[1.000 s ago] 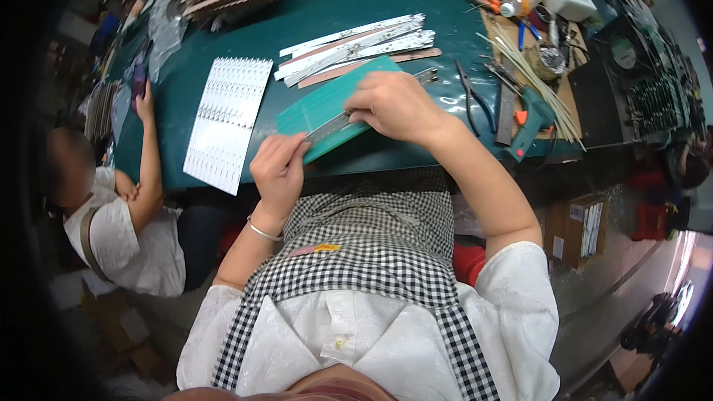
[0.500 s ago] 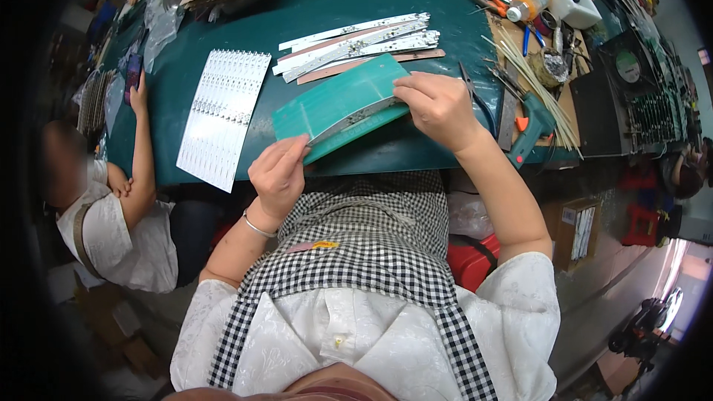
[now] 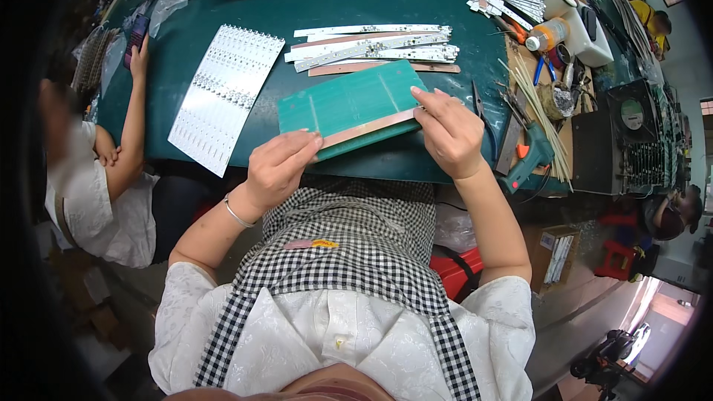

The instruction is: The person sits at a green workbench in a factory and assembles LED light strips. They pick up a large panel of LED strips, peel off individual strips, and place them onto a green cutting mat. The person repeats this process, handling the strips one by one and stacking them on the mat.

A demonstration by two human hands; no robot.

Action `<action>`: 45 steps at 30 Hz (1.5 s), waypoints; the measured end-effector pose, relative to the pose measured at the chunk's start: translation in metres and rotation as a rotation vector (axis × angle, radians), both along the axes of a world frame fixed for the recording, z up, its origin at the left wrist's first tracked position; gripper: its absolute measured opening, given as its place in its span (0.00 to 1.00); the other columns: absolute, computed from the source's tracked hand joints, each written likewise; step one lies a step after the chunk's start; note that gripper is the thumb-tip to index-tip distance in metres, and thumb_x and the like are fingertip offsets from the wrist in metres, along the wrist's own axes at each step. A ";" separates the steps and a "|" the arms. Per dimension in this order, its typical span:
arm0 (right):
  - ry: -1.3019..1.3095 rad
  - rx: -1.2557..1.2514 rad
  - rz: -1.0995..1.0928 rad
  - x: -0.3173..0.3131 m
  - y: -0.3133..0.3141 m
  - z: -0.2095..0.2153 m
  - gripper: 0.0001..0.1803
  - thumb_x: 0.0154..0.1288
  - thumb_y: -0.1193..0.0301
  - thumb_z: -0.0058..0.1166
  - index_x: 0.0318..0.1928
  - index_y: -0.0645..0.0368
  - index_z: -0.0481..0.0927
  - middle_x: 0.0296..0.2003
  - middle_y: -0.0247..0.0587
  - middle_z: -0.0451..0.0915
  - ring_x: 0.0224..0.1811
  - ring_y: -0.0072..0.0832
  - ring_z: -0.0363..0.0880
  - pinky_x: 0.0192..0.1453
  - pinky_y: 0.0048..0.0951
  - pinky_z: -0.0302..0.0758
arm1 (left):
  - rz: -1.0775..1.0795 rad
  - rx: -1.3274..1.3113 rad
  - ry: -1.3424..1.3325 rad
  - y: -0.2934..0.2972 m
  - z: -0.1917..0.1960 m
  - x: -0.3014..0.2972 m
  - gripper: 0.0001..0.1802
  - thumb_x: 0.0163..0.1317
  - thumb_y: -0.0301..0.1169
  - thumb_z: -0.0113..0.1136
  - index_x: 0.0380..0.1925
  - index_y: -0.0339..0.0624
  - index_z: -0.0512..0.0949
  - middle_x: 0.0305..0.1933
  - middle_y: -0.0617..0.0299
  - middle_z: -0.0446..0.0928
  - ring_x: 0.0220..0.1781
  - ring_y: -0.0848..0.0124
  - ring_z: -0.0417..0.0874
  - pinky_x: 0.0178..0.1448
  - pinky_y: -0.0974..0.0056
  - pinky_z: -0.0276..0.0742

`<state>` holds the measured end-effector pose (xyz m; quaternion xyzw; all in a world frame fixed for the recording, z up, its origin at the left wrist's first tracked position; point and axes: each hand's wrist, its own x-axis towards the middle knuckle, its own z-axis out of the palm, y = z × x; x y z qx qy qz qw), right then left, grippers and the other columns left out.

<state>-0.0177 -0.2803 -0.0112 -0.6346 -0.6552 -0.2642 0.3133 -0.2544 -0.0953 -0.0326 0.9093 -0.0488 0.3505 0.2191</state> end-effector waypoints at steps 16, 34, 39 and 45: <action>0.341 -0.478 0.048 0.015 0.018 0.033 0.09 0.49 0.83 0.55 0.33 0.60 0.79 0.28 0.44 0.78 0.33 0.42 0.79 0.35 0.38 0.75 | 0.076 -0.395 0.145 0.006 0.018 -0.007 0.18 0.42 0.21 0.72 0.37 0.35 0.82 0.43 0.48 0.82 0.46 0.56 0.84 0.51 0.60 0.78; 0.377 -0.859 -0.221 0.146 0.139 -0.003 0.12 0.55 0.75 0.58 0.42 0.58 0.81 0.38 0.47 0.83 0.44 0.43 0.80 0.50 0.39 0.75 | 0.934 -1.374 0.244 0.061 -0.060 -0.156 0.20 0.67 0.43 0.56 0.26 0.35 0.76 0.19 0.56 0.77 0.14 0.76 0.75 0.17 0.74 0.69; 0.109 -0.955 -0.328 0.133 0.142 -0.007 0.12 0.56 0.73 0.58 0.42 0.56 0.84 0.42 0.44 0.82 0.49 0.40 0.78 0.55 0.39 0.74 | 0.787 -1.576 0.160 0.069 -0.051 -0.144 0.12 0.64 0.32 0.60 0.33 0.31 0.76 0.26 0.53 0.80 0.22 0.71 0.82 0.24 0.74 0.77; 0.135 -0.691 -0.206 0.102 0.144 -0.006 0.11 0.60 0.68 0.58 0.43 0.54 0.84 0.47 0.41 0.79 0.55 0.39 0.74 0.58 0.38 0.73 | 0.379 -1.828 -0.288 0.074 -0.016 -0.134 0.21 0.60 0.20 0.53 0.55 0.29 0.67 0.46 0.49 0.78 0.38 0.59 0.84 0.38 0.66 0.84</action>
